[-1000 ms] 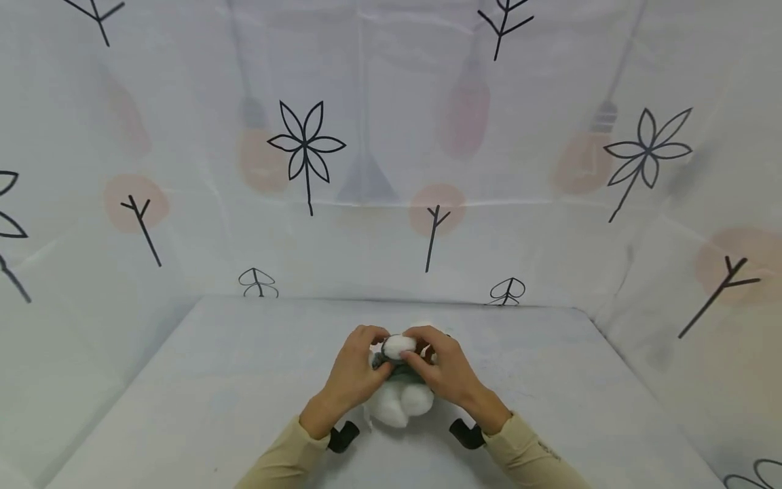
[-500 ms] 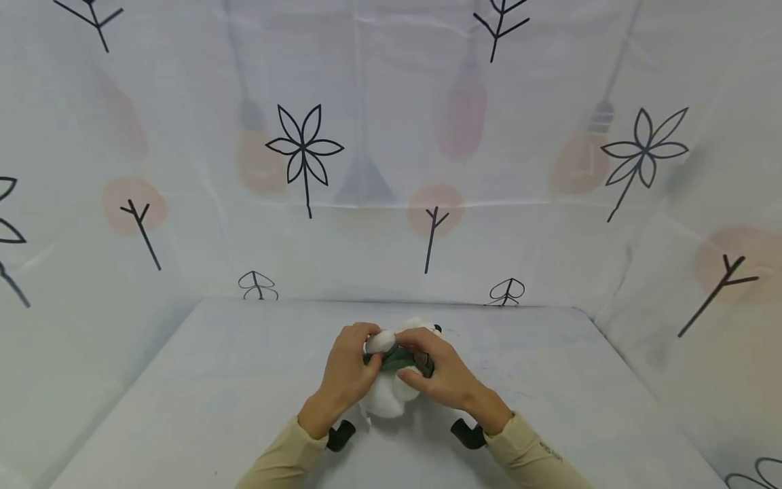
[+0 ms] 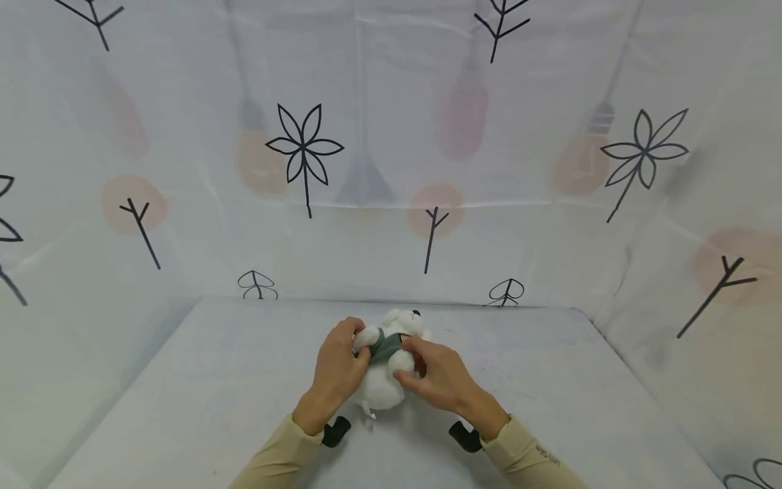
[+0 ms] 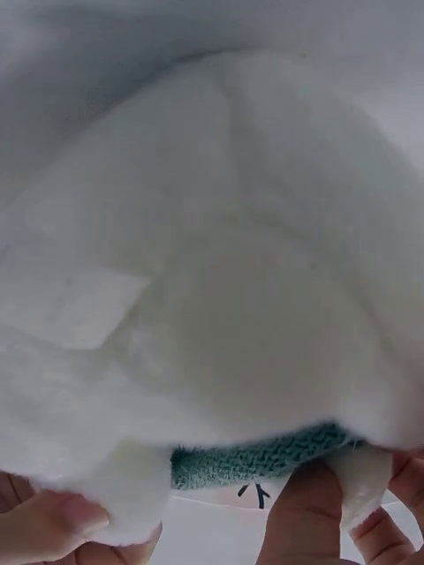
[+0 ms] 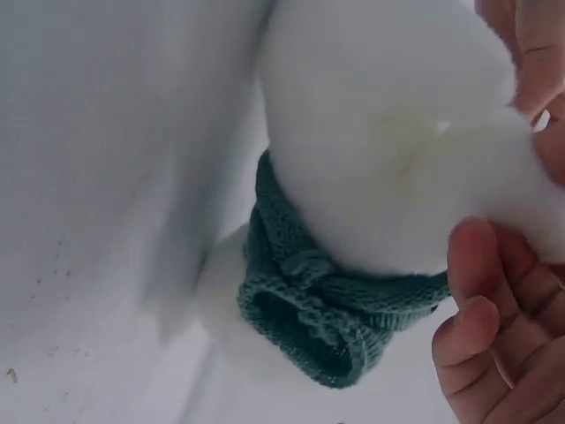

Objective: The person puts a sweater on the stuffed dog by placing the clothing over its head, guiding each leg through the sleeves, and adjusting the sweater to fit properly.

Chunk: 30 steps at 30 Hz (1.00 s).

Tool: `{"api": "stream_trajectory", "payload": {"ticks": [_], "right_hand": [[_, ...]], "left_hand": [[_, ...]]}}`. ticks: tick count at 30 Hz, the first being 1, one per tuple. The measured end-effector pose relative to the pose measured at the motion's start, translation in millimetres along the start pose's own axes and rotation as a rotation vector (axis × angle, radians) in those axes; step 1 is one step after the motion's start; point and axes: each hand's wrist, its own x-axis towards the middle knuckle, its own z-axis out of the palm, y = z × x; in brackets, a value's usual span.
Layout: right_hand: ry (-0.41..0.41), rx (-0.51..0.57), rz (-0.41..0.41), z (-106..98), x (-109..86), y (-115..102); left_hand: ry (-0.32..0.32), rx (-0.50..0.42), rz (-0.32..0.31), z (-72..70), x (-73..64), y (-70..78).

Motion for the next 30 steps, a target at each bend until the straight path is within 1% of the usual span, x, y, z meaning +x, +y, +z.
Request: {"api": "stream_trajectory", "payload": {"ticks": [2, 5, 7, 9, 11, 12, 15, 17, 19, 22, 24, 25, 27, 28, 30], "right_hand": [[0.008, -0.001, -0.022, -0.9, 1.0, 1.3], [0.078, -0.003, -0.073, -5.2, 2.8, 6.4], [0.131, -0.007, -0.095, -9.4, 3.9, 10.5], [0.158, -0.005, -0.098, -13.2, 4.8, 13.8], [0.142, 0.017, -0.068, -15.9, 5.6, 15.6], [0.120, 0.026, -0.043, -16.4, 5.8, 16.1], [0.037, 0.058, 0.050, -15.6, 6.1, 16.1], [0.006, 0.066, 0.093, -13.8, 6.0, 15.8], [0.017, 0.085, 0.094, -12.1, 5.6, 15.8], [0.071, 0.120, 0.043, -10.4, 4.6, 16.5], [0.079, 0.154, 0.000, -10.3, 4.0, 16.3], [0.066, 0.166, -0.015, -10.4, 3.7, 16.1], [0.033, 0.194, -0.040, -11.0, 3.6, 15.6], [0.015, 0.212, -0.044, -11.6, 3.8, 15.5], [0.005, 0.248, -0.023, -13.0, 4.2, 15.9]], "left_hand": [[0.001, -0.004, 0.001, 0.0, -0.5, 0.4], [-0.012, -0.032, -0.016, -0.7, -1.2, 2.6], [-0.045, -0.059, -0.038, -1.1, -1.6, 4.3], [-0.091, -0.074, -0.054, -1.9, -1.9, 6.6], [-0.126, -0.066, -0.061, -2.6, -1.9, 8.3], [-0.135, -0.058, -0.067, -2.9, -1.9, 9.0], [-0.140, -0.021, -0.059, -4.1, -1.4, 10.4], [-0.138, 0.001, -0.049, -4.7, -0.8, 10.5], [-0.147, 0.016, -0.046, -5.3, -0.4, 11.0], [-0.166, 0.019, -0.053, -6.0, -0.9, 12.1], [-0.189, -0.003, -0.031, -5.3, -1.3, 13.3], [-0.202, -0.027, -0.009, -4.7, -1.6, 13.9], [-0.231, -0.076, 0.061, -3.3, -1.9, 15.5], [-0.239, -0.108, 0.092, -2.5, -2.1, 16.6], [-0.242, -0.156, 0.148, -1.4, -1.9, 18.5]]}}
